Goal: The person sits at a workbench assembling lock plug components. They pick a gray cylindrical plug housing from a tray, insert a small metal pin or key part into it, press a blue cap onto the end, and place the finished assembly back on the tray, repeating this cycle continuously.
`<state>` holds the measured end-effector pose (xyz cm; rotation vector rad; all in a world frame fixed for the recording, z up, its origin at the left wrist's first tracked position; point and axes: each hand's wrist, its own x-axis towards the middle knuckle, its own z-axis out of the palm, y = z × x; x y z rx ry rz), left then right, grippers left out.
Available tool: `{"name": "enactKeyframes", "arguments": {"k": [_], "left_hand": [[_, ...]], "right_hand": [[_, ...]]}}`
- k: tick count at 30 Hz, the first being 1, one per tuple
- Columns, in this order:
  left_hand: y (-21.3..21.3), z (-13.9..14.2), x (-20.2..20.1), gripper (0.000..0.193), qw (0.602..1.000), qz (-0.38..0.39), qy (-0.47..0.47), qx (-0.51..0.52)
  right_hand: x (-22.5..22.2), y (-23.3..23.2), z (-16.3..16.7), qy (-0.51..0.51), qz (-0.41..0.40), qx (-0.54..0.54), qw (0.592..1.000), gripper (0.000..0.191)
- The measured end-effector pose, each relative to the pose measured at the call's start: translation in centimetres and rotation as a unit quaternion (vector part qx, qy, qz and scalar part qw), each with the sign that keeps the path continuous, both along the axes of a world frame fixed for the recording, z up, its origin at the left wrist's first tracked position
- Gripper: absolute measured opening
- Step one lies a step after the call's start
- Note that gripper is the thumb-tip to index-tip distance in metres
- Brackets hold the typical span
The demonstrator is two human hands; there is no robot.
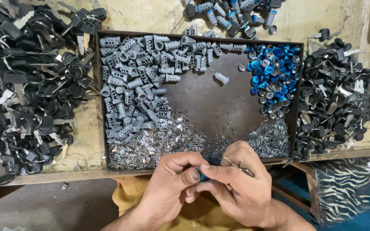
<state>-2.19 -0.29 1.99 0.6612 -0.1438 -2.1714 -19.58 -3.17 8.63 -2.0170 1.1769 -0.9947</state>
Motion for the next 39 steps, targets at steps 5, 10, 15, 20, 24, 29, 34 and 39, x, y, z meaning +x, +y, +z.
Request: {"name": "enactKeyframes", "arguments": {"k": [5, 10, 15, 20, 24, 29, 34, 39], "left_hand": [[-0.1, -0.2, 0.4, 0.029, 0.999, -0.045, 0.006, -0.006], [0.1, -0.4, 0.3, 0.026, 0.998, -0.059, 0.031, 0.016], [-0.7, 0.4, 0.6, 0.019, 0.999, 0.008, -0.048, -0.003], [-1.7, 2.2, 0.9, 0.016, 0.917, 0.1, -0.274, -0.271], [-2.0, 3.1, 1.0, 0.025, 0.683, 0.169, -0.488, -0.516], [-2.6, 3.3, 1.3, 0.026, 0.717, 0.081, -0.46, -0.517], [-3.4, 3.0, 1.6, 0.03, 0.754, 0.103, -0.488, -0.429], [-3.0, 3.0, 2.6, 0.038, 0.759, 0.171, -0.535, -0.329]], "right_hand": [[-1.1, -0.4, -0.8, -0.05, 0.06, 0.027, 0.997, 0.047], [-0.9, -0.2, -1.6, -0.016, 0.019, -0.028, 0.999, 0.051], [-0.1, 2.1, -1.7, -0.183, -0.023, 0.164, 0.969, 0.046], [0.5, 4.5, -2.5, -0.337, -0.099, 0.294, 0.889, 0.032], [-0.7, 4.1, -2.0, -0.168, -0.052, 0.281, 0.944, 0.035], [-1.1, 1.6, -1.4, -0.092, 0.071, 0.293, 0.949, 0.06], [-1.6, -2.6, -0.4, 0.018, 0.073, 0.209, 0.975, 0.028], [-1.3, -10.1, -0.4, 0.237, 0.011, 0.07, 0.969, 0.018]]}}
